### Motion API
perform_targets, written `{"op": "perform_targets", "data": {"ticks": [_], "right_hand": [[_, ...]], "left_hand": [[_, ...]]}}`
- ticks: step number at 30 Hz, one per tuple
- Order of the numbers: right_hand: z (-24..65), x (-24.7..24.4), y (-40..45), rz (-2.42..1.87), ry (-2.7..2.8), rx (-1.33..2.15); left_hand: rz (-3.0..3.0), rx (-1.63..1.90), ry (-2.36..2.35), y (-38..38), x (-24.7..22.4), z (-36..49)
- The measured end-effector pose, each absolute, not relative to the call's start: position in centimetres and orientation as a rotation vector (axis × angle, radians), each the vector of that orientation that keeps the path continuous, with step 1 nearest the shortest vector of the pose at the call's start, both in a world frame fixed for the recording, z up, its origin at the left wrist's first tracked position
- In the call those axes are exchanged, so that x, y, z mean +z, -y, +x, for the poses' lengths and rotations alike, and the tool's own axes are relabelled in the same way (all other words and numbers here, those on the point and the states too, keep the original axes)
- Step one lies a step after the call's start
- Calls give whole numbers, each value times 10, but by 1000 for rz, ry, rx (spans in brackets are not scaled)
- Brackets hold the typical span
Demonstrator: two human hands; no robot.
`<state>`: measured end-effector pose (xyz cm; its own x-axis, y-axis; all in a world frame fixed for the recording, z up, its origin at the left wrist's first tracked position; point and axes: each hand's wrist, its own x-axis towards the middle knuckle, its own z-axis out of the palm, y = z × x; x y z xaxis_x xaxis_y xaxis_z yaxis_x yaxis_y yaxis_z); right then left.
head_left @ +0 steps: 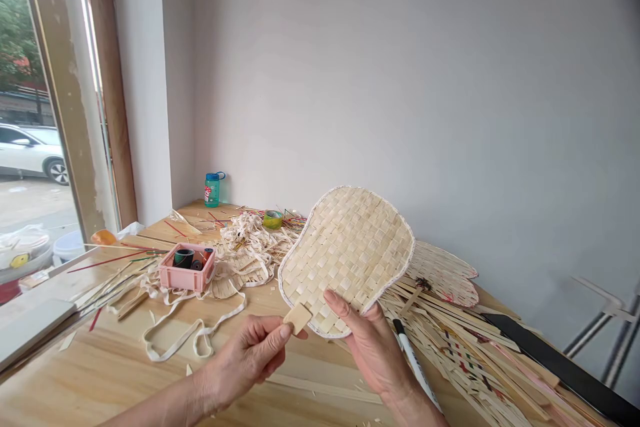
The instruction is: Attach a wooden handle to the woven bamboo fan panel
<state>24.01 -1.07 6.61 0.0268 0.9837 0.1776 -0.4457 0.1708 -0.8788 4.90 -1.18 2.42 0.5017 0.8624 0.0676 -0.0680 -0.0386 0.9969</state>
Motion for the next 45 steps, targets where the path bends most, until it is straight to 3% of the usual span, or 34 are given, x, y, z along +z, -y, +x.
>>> {"op": "perform_targets", "data": {"ticks": [17,24,34,45], "right_hand": [[246,45,9,-803,1155,991],[231,39,13,-813,1105,765],[242,36,9,-823,1183,835],[229,42,18,-857,1165,653]], "left_hand": [[1409,820,-711,25,29,49],[1385,951,-770,25,32,51],[1535,816,-764,23,37,38],[1377,831,-753,22,29,45]]}}
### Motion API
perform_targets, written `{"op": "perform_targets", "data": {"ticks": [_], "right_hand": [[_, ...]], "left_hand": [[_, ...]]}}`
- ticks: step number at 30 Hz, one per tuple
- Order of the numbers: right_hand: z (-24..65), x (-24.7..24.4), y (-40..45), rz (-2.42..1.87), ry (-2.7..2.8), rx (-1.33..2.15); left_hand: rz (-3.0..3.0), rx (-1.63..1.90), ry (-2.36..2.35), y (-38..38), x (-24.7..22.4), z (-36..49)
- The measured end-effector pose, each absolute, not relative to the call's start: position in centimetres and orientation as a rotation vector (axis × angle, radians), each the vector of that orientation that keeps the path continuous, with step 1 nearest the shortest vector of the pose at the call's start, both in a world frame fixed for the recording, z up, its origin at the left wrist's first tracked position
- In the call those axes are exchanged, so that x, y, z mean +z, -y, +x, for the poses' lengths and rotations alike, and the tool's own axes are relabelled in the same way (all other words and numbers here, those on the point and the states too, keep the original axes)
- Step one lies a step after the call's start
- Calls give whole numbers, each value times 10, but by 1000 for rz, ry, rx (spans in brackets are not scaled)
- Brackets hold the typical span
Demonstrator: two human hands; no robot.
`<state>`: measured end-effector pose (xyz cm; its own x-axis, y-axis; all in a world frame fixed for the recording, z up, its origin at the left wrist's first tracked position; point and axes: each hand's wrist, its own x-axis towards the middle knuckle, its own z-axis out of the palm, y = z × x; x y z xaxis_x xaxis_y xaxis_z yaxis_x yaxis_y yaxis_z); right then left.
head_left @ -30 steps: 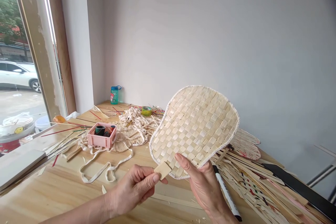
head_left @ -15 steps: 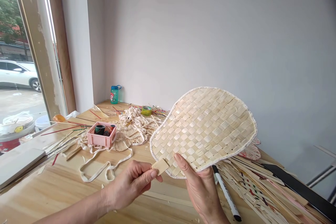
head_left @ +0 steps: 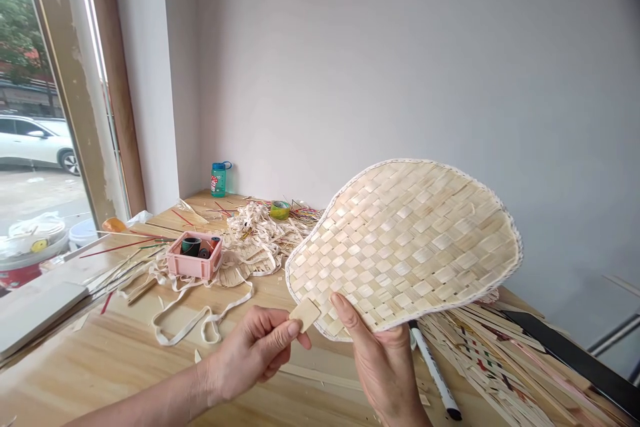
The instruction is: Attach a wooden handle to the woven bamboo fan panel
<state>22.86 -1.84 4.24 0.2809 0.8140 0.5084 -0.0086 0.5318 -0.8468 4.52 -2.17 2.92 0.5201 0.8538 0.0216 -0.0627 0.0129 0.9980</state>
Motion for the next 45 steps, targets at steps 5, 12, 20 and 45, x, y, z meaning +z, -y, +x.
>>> {"op": "perform_targets", "data": {"ticks": [5,12,20,45], "right_hand": [[231,42,18,-828,1153,749],[248,38,11,-649,1082,1162],[261,40,17,-815,1165,1207],[267,61,20,-1091,1378,808]], "left_hand": [[1835,949,-924,26,39,40],[2135,1051,-991,36,41,42],[2417,1259,-914,41,37,43],[1919,821,-1120,31,32,44]]}}
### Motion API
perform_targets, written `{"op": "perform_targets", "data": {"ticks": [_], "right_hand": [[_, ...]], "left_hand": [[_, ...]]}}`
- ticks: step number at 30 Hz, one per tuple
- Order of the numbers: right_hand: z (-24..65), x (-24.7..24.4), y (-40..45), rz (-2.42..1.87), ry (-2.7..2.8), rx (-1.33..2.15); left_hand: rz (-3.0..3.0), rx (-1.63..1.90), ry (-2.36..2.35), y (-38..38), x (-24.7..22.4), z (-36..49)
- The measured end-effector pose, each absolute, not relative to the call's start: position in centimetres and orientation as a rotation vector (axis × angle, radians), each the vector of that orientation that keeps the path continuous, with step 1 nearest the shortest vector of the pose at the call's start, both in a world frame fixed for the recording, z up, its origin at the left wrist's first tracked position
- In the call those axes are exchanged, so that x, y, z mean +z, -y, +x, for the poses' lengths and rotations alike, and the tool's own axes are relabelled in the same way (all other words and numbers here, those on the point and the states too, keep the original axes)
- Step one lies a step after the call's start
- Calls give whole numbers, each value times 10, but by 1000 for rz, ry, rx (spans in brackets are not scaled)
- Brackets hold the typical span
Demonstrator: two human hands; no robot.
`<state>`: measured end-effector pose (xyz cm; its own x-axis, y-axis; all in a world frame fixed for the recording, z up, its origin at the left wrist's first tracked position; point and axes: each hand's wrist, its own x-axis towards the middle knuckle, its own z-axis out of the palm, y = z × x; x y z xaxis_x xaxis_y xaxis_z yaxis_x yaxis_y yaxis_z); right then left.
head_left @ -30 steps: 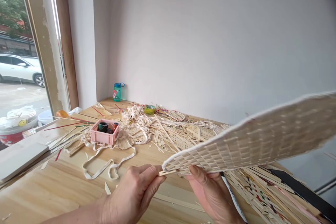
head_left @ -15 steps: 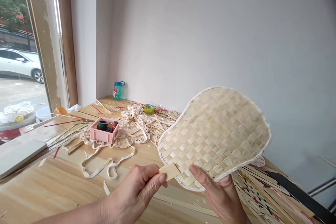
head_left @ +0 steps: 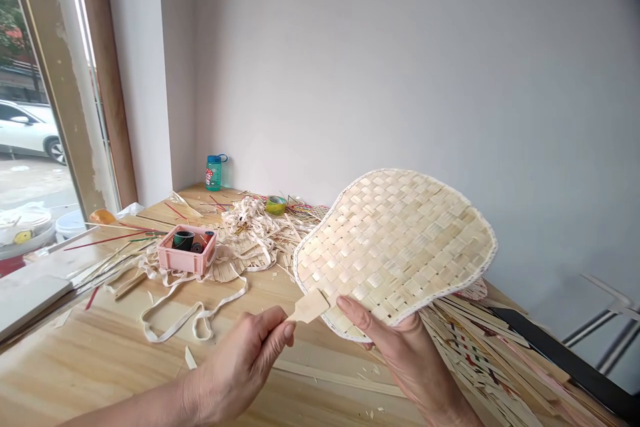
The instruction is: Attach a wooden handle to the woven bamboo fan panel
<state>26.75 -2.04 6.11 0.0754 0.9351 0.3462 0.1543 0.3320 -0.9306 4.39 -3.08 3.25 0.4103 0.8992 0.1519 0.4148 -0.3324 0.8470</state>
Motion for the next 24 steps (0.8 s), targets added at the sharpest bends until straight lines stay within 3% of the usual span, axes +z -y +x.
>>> {"op": "perform_targets", "data": {"ticks": [16,24], "right_hand": [[266,59,25,-1016,1462,811],[259,60,27,-1004,1487,656]], "left_hand": [[1986,824,-1085,32,27,39],[1996,826,-1146,30,25,41]]}}
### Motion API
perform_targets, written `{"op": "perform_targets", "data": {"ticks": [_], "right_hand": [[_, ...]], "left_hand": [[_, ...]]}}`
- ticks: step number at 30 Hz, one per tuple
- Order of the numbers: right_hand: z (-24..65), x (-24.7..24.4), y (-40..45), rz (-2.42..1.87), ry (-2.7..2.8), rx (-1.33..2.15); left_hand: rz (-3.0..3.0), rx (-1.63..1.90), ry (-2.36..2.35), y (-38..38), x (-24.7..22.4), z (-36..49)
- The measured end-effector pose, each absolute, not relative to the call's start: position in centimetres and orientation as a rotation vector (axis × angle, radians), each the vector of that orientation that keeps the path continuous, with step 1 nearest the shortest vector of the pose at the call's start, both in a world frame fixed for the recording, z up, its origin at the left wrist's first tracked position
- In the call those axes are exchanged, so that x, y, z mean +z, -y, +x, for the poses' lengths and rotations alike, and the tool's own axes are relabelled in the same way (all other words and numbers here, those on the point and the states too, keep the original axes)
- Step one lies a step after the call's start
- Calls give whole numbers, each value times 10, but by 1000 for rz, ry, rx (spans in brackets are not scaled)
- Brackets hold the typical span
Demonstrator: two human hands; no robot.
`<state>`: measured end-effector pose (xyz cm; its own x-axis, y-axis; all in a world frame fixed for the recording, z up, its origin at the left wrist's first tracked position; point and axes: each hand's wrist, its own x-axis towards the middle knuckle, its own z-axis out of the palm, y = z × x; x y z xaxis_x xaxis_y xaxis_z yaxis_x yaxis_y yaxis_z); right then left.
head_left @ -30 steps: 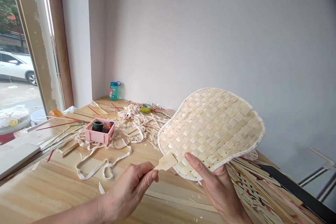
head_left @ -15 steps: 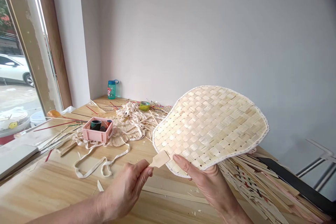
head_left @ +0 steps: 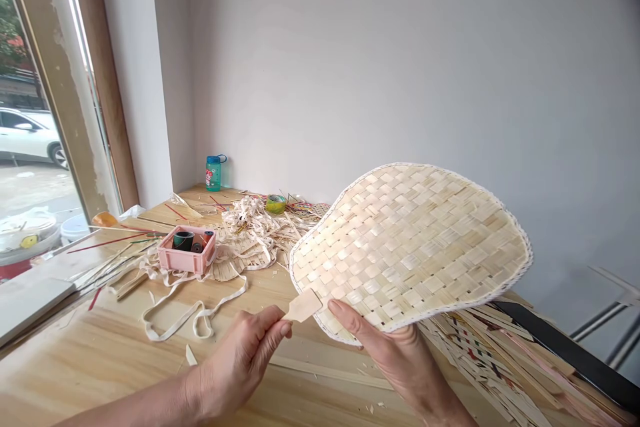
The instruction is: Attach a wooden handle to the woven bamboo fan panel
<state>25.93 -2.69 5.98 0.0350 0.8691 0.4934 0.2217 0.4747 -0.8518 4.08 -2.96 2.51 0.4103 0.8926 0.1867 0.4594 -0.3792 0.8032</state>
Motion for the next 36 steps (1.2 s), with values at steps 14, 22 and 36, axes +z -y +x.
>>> {"op": "perform_targets", "data": {"ticks": [14,22,36], "right_hand": [[243,48,18,-1016,1322,1071],[244,48,22,-1114,1540,877],[251,56,31,-1071,1667,835]], "left_hand": [[1849,890,-1191,25,23,49],[1871,896,-1207,23,19,49],[1422,798,-777,24,16,49]]}}
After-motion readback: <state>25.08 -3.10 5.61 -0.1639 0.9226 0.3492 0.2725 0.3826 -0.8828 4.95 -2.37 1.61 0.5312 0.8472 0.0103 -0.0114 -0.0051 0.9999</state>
